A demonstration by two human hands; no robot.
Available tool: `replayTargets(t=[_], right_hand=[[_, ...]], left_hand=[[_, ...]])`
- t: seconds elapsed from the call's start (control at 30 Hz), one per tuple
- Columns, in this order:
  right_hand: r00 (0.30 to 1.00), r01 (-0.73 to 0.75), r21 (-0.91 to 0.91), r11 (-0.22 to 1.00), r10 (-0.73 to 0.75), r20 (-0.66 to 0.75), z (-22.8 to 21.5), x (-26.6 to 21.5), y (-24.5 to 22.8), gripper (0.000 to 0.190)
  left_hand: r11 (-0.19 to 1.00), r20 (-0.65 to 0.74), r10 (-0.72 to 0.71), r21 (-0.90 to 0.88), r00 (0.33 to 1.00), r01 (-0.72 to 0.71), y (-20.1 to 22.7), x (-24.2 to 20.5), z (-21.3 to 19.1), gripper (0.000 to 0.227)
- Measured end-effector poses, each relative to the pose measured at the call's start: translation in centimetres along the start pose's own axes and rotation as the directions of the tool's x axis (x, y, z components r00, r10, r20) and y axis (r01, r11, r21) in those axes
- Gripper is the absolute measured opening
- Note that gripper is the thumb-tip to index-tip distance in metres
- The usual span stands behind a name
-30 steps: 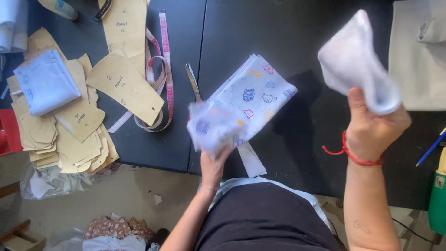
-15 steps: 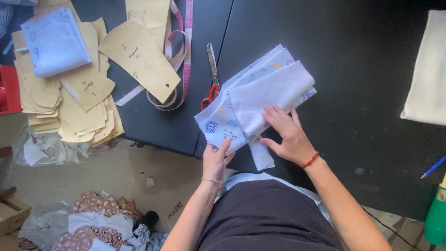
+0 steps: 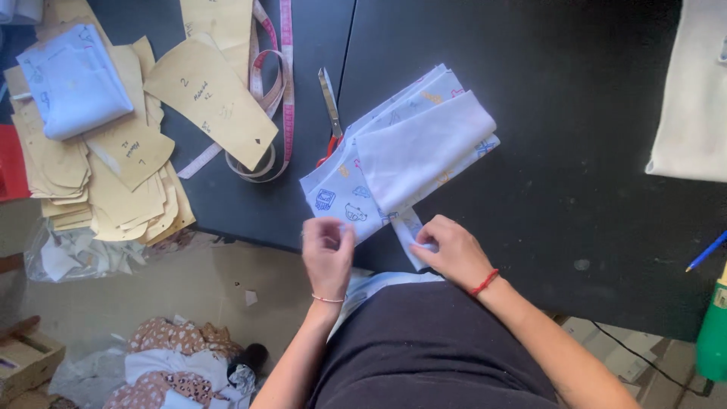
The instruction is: The person places a paper pattern on a white fabric, traces the outline with a pen, and then uses a rotary cutter to cut the fabric. They then use scissors to trim the edges of a stack of cut fabric pieces and fold them.
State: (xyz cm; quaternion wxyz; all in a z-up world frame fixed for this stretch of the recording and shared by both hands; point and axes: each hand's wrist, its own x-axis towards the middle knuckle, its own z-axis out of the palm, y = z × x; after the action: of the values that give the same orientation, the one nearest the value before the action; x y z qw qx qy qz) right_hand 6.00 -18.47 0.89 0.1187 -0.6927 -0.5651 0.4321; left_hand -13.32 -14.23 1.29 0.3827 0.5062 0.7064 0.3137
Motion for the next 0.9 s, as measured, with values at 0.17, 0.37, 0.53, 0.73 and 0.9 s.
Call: replayTargets(t=[0.17, 0.37, 0.53, 0.73, 0.9], right_hand=[[0.944, -0.328, 0.354, 0.876, 0.286, 0.165, -3.5, -1.0, -0.9, 0.019], [0.983, -0.082, 0.769, 0.634, 0.177, -0.041, -6.3, -4.9, -3.2, 0.024], [0.992, 0.128, 0.711, 0.691, -0.081, -0.099, -7.8, -2.9, -6.1, 0.077], [0.942, 0.222, 0.199, 0.954, -0.157, -0.296, -7.0, 3.0, -6.6, 0.049], [0.904, 0.377, 0.125, 0.918, -0.335, -0.264, -4.2, 8.9, -8.9, 0.017]], left_hand=[[0.991, 0.679, -0.102, 0.006, 0.727, 0.134, 6.0, -1.4, -0.8, 0.047], [0.950, 0.823, 0.266, -0.313, 0.501, 0.010, 12.1, -1.9, 0.0, 0.096], [0.737, 0.735, 0.166, -0.536, 0.658, 0.412, 6.8, -0.5, 3.7, 0.050], [0.465, 0.788, -0.185, -0.457, 0.588, 0.758, -0.7, 1.8, 1.9, 0.034], [0.221, 0.756, -0.257, -0.561, 0.603, 0.798, -1.6, 1.9, 1.1, 0.041]])
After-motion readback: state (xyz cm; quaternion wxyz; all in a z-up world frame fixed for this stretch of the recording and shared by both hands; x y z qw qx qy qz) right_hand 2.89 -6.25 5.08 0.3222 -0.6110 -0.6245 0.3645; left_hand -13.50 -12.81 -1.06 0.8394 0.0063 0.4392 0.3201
